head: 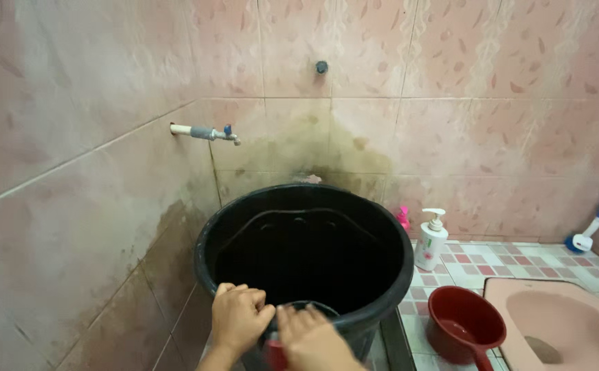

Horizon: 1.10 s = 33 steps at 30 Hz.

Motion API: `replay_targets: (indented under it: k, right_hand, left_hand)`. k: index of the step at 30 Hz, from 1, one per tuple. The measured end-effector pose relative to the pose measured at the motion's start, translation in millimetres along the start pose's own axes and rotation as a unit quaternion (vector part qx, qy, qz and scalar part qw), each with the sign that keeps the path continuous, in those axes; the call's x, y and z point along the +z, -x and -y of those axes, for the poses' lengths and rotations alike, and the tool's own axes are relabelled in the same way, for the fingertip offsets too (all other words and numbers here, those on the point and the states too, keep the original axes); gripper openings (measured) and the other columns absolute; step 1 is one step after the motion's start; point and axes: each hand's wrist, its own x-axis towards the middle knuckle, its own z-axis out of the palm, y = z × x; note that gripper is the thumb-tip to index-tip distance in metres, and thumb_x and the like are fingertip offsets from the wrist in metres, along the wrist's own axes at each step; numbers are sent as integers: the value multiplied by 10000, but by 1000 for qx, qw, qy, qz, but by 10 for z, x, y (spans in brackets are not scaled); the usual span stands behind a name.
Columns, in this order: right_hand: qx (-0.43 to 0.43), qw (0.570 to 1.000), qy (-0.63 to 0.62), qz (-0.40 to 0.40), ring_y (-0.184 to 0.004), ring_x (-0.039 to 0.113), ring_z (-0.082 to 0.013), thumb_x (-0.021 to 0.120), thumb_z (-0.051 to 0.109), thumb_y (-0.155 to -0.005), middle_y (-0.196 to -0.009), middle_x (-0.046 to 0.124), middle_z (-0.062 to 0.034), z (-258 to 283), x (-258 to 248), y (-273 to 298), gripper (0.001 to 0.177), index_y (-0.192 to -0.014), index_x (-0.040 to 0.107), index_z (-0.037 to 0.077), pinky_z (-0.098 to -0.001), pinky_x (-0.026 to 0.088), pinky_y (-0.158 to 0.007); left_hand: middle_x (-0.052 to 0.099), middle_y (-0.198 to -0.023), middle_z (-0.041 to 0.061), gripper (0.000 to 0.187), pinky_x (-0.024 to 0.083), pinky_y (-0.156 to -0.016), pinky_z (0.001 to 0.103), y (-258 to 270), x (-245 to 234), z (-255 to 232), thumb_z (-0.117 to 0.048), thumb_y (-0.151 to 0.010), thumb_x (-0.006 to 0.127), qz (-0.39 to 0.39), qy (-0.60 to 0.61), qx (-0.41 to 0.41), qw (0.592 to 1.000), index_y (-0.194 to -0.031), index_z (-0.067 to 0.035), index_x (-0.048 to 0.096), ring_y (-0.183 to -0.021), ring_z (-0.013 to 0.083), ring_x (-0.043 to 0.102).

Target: The person scrubs the rim and exterior of a large black bucket with a red brush, then pours a blue cleaning liquid onto the bucket and continues scrubbing the soapy surface. The bucket is tilted and repositioned to access different areas during cleaning.

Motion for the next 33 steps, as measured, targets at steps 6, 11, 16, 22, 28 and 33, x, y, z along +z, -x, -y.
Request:
replay_targets:
  k: [6,11,16,22,28,33]
  right_hand:
    - [178,973,-108,102,-1227,597,-373,934,123,-564,-1336,631,-230,-1101,-885,779,843,-1311,572,-24,-491,411,-1103]
    - [142,977,-38,157,-1359,522,-376,905,87,-509,-1374,605,-211,-1615,-1016,817,945,-1381,550,4,-588,210,-1195]
    - [96,983,-103,118,-1251,569,-370,855,68,-552,-1287,633,-218,-1239,-997,737,857,-1349,563,-46,-573,257,-1177]
    - [111,978,-118,134,-1123,617,-332,891,137,-589,-1186,649,-200,-327,-672,301,821,-1314,571,-82,-493,414,-1018]
    - [128,983,-87,101,-1029,610,-354,914,199,-500,-1087,660,-153,-376,-721,291,835,-1269,643,19,-476,419,-932]
    - [132,988,-59,58,-1009,630,-335,902,207,-454,-1059,671,-134,-440,-654,213,818,-1224,666,64,-470,438,-877]
  left_hand:
    - [602,-473,58,259,445,-806,359,-66,58,-4,-231,-694,697,78,-33,-74,994,-491,-104,599,-529,225,548]
    - [577,-457,47,275,448,-770,370,-75,73,-20,-213,-668,685,12,-7,-32,999,-443,-90,586,-511,205,518]
    - [585,-459,46,279,453,-805,352,-51,89,-47,-217,-691,676,57,-36,-62,996,-446,-106,601,-518,199,530]
    - [599,-515,68,245,454,-795,391,9,30,-78,-283,-686,694,33,-22,-38,998,-528,-105,637,-598,240,568]
    - [674,-781,97,533,407,-889,459,65,-171,-188,-609,-806,693,135,-36,43,989,-749,-79,693,-854,298,616]
    - [673,-1067,168,852,378,-858,558,76,-273,-174,-585,-493,852,164,-93,243,952,-1127,-51,655,-1028,367,584]
